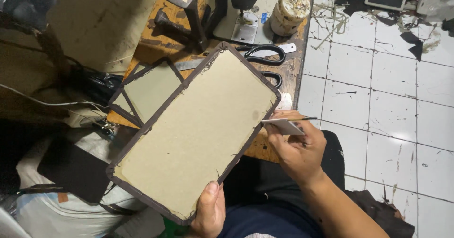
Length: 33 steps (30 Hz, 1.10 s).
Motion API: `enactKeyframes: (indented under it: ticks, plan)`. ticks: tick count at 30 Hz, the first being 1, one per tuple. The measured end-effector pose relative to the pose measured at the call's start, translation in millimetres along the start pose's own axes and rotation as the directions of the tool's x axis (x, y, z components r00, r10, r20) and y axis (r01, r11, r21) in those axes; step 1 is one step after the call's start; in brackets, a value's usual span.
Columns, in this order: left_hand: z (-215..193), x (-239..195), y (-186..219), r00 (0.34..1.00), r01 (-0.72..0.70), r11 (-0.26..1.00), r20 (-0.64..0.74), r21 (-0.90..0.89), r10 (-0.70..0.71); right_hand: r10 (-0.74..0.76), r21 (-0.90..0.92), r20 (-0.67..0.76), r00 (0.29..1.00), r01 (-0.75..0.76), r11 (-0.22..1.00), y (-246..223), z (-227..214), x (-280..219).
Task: Finish the edges of a leather panel by smoothing the folds with a scraper and trimming with scissors
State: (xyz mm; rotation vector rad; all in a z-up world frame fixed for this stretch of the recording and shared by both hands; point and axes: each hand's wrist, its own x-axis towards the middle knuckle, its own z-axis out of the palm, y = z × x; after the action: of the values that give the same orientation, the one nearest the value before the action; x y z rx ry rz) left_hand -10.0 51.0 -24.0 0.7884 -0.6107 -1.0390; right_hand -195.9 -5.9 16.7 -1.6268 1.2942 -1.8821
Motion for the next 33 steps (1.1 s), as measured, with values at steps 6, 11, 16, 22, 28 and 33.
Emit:
enactKeyframes:
  ticks: [6,11,16,22,28,33]
  plan:
    - [-8.6,7.9,19.5,0.912,-0.409,0.521,0.352,0.75,0.209,-0.077,-0.048,0.145,0.986,0.085,0.995,-20.4,16.1,-7.7]
    - [-36.9,2.5,-3.2,0.577,-0.799,0.122,0.692,0.589,0.434,-0.083,-0.09,0.041,0.996,0.086,0.992,-20.6,21.8,-2.6]
    - [-10.0,7.3,9.4,0.817,-0.575,0.448,0.51,0.685,0.268,-0.116,-0.016,0.193,0.974,0.121,0.993,-36.5,25.1,-9.4]
    - [-34.0,0.4,-13.6,0.633,-0.769,0.236,0.659,0.594,0.406,-0.06,-0.073,0.135,0.989,0.07,0.995,-27.1,23.2,-13.8]
    - [0.2,2.5,-0.6,0.96,-0.226,0.773,0.272,0.592,0.072,-0.085,0.011,0.221,0.972,0.084,0.996,-44.9,30.6,-14.2]
    - [-23.1,-2.4,-19.5,0.665,-0.746,0.296,0.636,0.597,0.392,-0.056,-0.057,0.171,0.984,0.067,0.996,-41.9,30.6,-15.0]
